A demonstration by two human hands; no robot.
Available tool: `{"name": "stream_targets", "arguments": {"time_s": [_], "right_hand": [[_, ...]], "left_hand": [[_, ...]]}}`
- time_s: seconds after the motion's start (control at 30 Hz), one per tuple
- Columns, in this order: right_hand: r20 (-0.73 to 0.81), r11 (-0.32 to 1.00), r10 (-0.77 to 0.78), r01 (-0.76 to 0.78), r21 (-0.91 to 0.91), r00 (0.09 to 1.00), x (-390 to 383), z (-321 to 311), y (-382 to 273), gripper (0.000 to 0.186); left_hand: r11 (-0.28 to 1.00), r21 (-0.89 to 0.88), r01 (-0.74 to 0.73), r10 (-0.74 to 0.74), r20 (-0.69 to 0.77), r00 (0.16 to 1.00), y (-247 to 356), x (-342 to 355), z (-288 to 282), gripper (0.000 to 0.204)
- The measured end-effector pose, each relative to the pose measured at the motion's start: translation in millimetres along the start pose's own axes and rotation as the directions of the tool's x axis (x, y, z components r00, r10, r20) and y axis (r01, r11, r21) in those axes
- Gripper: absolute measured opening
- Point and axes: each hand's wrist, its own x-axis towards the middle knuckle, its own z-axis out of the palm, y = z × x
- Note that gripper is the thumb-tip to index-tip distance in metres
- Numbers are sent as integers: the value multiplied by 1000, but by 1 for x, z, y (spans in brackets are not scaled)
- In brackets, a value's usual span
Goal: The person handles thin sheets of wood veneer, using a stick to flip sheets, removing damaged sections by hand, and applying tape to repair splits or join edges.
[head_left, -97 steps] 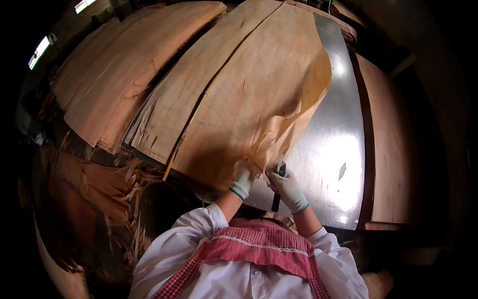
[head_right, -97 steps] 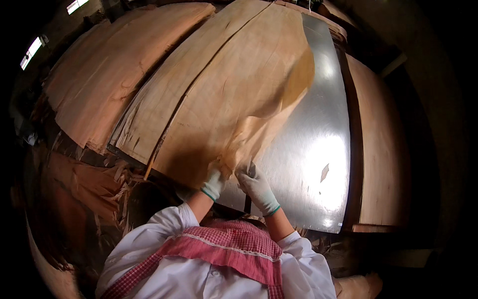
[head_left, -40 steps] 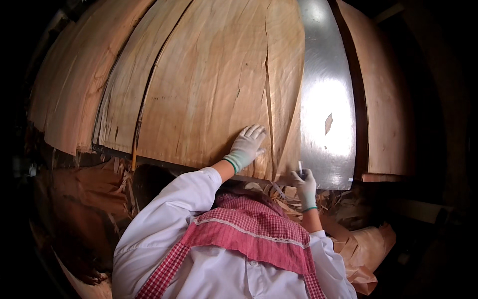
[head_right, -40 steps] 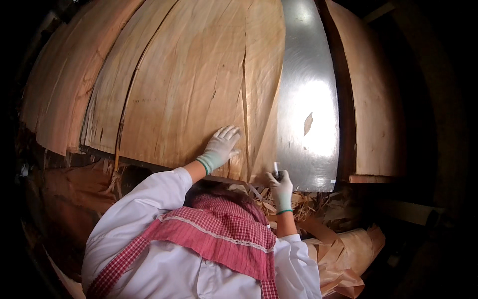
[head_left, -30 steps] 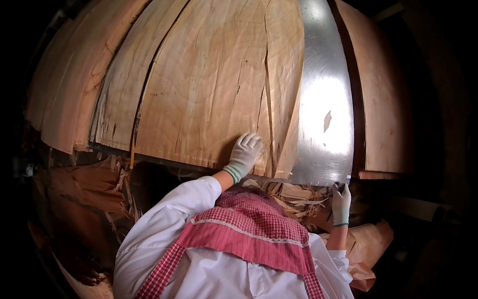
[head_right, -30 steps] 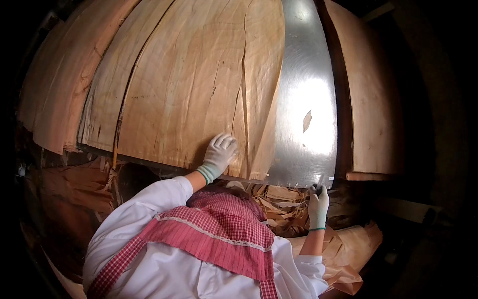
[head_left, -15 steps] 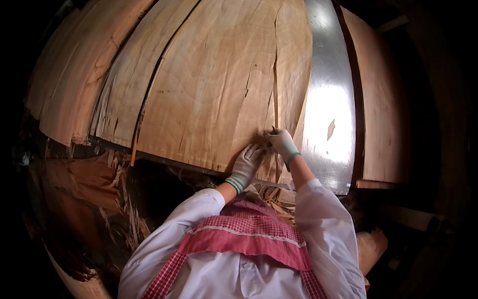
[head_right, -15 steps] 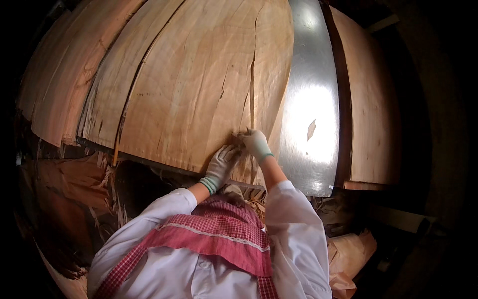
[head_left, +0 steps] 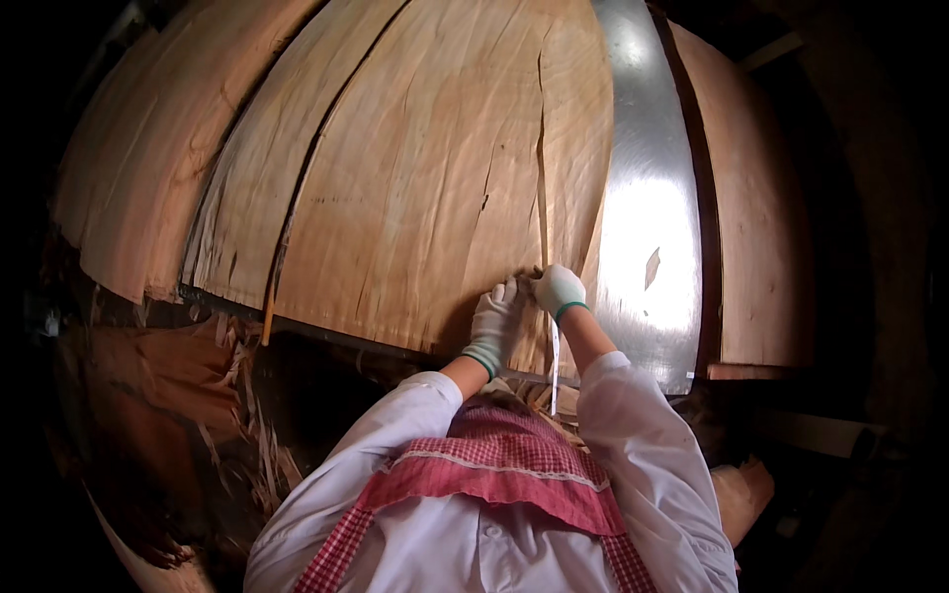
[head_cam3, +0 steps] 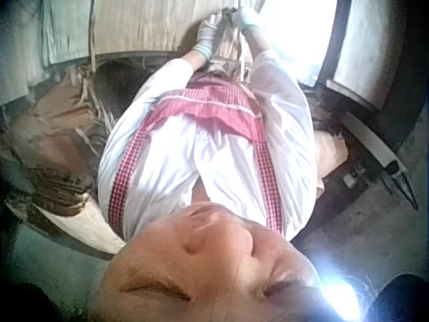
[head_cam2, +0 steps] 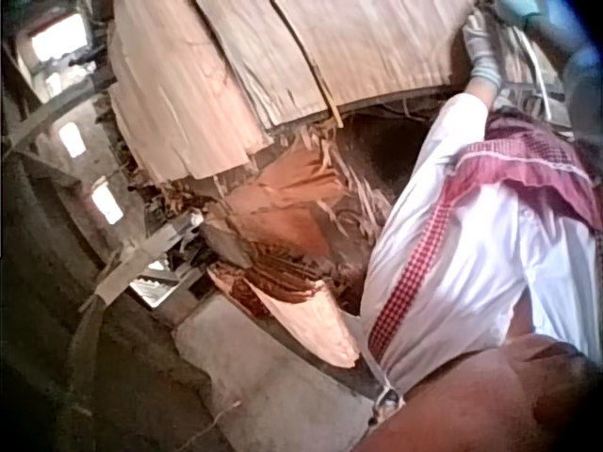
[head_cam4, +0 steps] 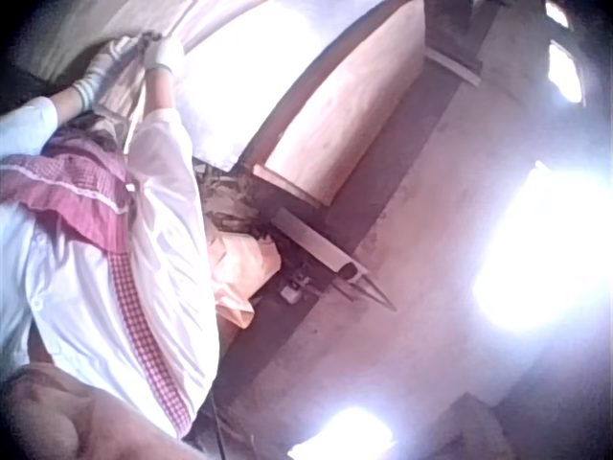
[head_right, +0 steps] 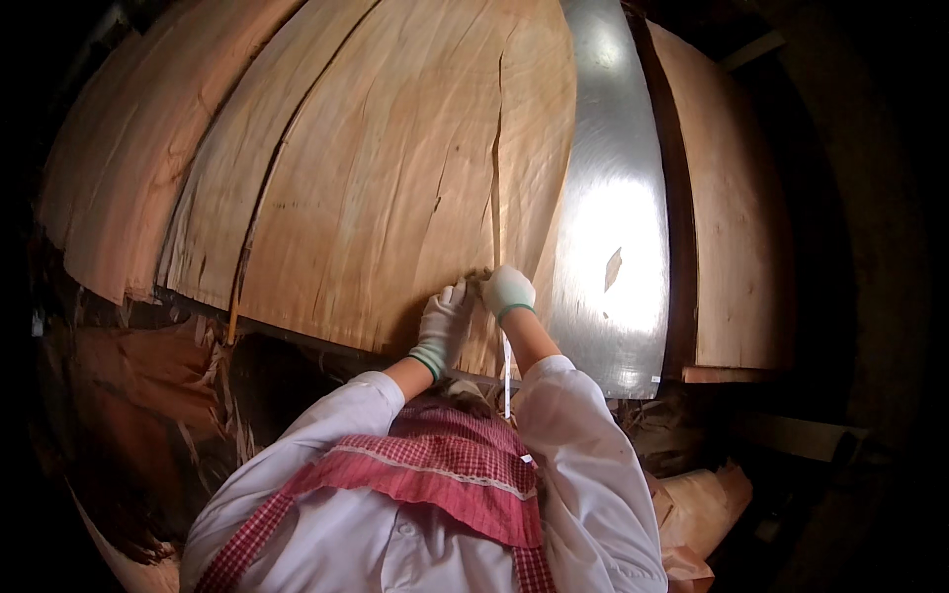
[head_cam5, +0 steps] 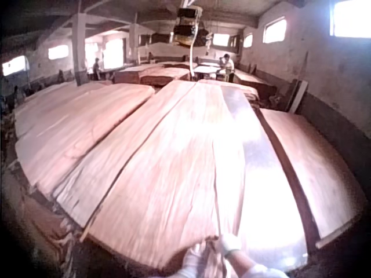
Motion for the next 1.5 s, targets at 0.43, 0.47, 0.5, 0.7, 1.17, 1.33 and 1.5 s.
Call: {"name": "stream_targets", "arguments": {"time_s": [0.43, 0.47, 0.5, 0.7, 1.17, 1.33, 1.5], "right_hand": [[-197, 601, -110, 223, 768, 974, -3, -34, 24, 20], [-201, 666, -68, 195, 720, 977, 20, -44, 18, 24], [-207, 664, -76, 204, 720, 975, 45, -50, 14, 24], [-191, 685, -223, 293, 667, 956, 149, -57, 2, 21], [-7, 976, -207, 207, 70, 978, 181, -54, -12, 37], [-240, 879, -236, 312, 360, 942, 113, -50, 13, 24], [-245, 428, -189, 304, 851, 951, 133, -128, 36, 11]], "left_hand": [[991, 131, 2, -2, -1, 1000, -1, 7, 1, 46], [991, 131, -15, 15, -2, 1000, -1, 6, 1, 47], [991, 133, -29, 30, -4, 1000, -3, 5, 2, 49], [999, 51, 21, -26, 115, 993, 4, 6, -7, 57], [1000, -8, 19, -20, -41, 999, -54, 159, 22, 54], [931, 364, 22, 17, -103, 995, -43, 173, 33, 48], [966, 256, 43, -28, -65, 997, -35, 206, 4, 35]]}}
